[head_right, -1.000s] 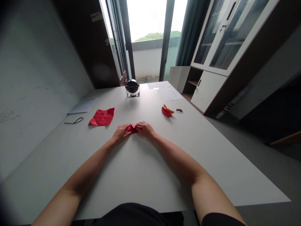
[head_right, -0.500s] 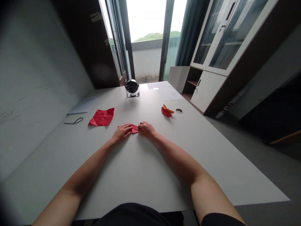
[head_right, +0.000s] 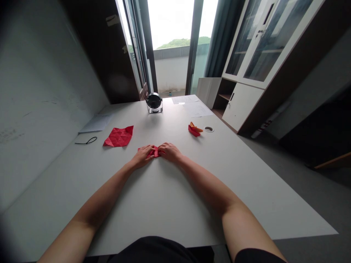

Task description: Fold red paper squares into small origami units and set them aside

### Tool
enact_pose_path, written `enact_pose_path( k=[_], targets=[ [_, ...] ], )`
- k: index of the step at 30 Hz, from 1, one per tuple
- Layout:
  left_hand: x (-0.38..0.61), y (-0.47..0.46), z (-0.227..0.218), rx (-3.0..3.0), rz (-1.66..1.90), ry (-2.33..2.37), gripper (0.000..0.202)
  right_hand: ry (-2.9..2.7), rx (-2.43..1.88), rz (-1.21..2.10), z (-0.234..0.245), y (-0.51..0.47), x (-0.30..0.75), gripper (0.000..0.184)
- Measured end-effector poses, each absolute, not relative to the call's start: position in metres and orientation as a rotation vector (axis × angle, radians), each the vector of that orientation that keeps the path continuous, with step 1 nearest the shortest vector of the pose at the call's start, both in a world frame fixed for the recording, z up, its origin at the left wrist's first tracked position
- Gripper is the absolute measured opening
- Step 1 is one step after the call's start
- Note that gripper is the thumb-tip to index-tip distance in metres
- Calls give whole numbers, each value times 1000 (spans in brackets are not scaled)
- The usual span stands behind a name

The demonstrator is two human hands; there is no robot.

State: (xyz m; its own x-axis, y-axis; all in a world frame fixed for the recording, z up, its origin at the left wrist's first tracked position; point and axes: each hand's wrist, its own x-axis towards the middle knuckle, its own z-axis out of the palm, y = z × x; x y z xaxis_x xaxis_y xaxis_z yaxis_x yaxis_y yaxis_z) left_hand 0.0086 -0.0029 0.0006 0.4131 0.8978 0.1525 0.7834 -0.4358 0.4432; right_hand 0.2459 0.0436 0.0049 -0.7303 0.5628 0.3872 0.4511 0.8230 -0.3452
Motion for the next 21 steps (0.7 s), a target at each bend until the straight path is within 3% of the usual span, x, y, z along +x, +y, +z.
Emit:
enact_pose_path(
  k=[8,17,21],
  targets=[
    [5,0,-5,2434,504,1485,46,-2496,-1068,244,17,37,246,19],
    [3,2,-13,2478,602,1538,73,-2374,-1401,473,21,26,228,50],
    [5,0,-7,2501,630,1431,75,-2318,-1398,666,23,31,228,39]
  ],
)
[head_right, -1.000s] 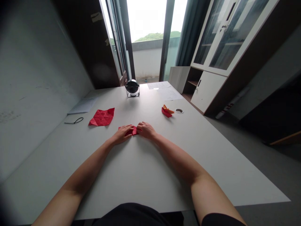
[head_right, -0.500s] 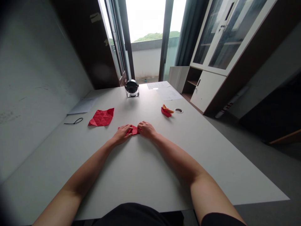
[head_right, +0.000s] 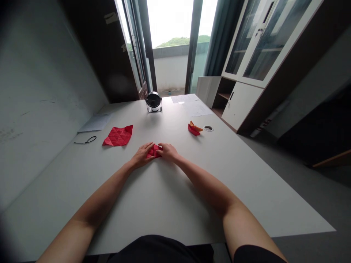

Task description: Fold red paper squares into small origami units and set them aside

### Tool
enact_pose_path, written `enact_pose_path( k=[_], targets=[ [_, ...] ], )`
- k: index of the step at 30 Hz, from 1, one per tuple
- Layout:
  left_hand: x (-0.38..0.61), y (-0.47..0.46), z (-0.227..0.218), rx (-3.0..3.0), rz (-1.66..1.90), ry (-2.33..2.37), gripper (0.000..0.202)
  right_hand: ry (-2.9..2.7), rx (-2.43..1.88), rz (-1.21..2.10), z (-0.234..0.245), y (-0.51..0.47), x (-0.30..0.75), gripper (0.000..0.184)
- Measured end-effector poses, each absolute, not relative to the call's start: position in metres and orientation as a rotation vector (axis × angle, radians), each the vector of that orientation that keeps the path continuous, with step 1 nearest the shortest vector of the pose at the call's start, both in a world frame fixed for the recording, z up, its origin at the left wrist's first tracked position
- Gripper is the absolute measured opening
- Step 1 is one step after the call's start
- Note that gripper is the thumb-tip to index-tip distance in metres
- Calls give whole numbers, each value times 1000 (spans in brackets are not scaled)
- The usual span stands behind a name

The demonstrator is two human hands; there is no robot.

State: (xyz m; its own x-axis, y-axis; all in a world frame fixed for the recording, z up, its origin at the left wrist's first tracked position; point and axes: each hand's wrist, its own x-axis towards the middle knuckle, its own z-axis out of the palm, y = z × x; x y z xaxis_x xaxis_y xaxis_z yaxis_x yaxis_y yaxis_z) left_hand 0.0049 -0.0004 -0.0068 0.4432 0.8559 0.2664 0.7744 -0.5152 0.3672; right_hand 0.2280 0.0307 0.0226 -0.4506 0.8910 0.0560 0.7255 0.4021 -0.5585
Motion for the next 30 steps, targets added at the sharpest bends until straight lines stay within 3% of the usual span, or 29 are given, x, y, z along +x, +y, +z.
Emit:
enact_pose_path(
  k=[5,9,16,21,30],
  targets=[
    [8,-4,1,2477,672,1379,80,-2151,-1360,961,21,34,230,23],
    [5,-2,5,2385,892,1480,72,-1916,-1109,1225,21,32,230,17],
    [-9,3,10,1689,1340,1436,65,-1607,-886,1527,22,32,232,23],
    [-7,1,13,1258,1352,1087,73,-1485,-853,1561,18,33,232,28],
    [3,1,13,1077,1323,981,78,-1614,-826,1599,22,27,232,34]
  ],
)
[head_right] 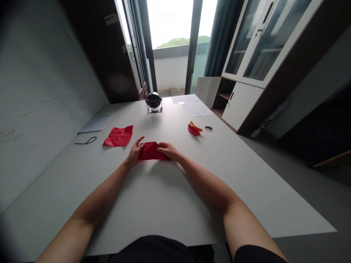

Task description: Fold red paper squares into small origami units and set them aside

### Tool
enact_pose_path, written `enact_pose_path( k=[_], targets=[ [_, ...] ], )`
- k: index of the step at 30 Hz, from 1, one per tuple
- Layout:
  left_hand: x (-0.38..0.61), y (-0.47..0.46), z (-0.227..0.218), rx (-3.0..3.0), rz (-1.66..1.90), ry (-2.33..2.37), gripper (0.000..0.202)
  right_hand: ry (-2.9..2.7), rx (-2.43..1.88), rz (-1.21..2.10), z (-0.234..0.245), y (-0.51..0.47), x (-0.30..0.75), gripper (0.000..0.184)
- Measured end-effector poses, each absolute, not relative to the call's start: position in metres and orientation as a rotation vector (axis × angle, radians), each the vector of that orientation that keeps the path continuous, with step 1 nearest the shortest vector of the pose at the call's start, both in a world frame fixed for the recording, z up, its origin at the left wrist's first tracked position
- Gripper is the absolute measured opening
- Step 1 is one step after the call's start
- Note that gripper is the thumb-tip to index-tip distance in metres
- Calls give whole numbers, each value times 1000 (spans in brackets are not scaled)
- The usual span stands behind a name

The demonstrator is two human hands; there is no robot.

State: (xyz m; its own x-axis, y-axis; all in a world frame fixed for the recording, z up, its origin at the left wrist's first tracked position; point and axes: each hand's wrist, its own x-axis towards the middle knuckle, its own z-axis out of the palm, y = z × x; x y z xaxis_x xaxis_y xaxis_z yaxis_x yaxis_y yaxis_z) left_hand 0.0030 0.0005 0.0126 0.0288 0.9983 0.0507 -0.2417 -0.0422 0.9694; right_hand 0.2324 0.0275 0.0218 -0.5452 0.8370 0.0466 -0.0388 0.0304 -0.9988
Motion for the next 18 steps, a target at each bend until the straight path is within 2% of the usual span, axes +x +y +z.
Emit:
enact_pose_path(
  k=[8,14,18],
  targets=[
    [8,4,2,1189,1326,1105,50,-1560,-830,1527,17,29,229,32],
    [10,7,-3,1345,1352,1271,40,-1543,-832,1469,9,32,227,31],
    [12,4,1,1382,1285,1260,43,-1536,-861,1435,5,34,225,30]
  ],
)
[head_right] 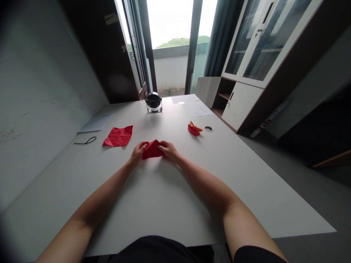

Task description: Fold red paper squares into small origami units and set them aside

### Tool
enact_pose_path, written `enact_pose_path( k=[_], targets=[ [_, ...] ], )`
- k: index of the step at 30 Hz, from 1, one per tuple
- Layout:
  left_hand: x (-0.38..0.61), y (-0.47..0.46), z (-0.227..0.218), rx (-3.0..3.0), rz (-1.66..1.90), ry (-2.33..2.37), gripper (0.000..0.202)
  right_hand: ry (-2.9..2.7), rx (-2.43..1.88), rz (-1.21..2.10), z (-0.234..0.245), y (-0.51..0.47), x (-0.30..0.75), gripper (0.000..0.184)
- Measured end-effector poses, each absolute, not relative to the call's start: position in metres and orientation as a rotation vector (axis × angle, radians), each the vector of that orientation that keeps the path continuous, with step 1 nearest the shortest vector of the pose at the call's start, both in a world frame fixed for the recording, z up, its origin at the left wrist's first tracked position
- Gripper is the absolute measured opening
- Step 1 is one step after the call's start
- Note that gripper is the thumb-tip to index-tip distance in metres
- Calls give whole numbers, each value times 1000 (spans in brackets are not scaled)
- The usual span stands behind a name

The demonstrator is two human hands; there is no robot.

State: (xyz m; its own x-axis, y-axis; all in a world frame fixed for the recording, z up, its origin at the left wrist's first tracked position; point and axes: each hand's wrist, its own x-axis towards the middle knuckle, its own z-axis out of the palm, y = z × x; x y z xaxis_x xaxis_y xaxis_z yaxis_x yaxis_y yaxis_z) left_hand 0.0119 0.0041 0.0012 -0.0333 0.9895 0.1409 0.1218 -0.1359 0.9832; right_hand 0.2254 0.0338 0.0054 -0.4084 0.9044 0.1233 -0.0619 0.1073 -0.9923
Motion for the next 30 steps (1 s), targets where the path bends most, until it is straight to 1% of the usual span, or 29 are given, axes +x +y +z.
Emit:
enact_pose_path(
  k=[4,11,15,19,24,30],
  targets=[
    [15,-2,6,1451,1161,1140,49,-1549,-875,1383,5,34,224,27],
    [14,-2,4,1534,1109,1111,40,-1623,-916,1278,4,33,225,23],
    [12,-1,3,1457,1103,1069,41,-1636,-917,1251,1,34,225,25],
    [12,-1,3,1300,1147,1065,45,-1653,-936,1231,1,34,225,30],
    [10,-1,2,1239,1232,1008,40,-1681,-942,1183,4,35,226,34],
    [7,2,2,1197,1300,1015,39,-1703,-958,1172,13,33,232,37]
  ],
)
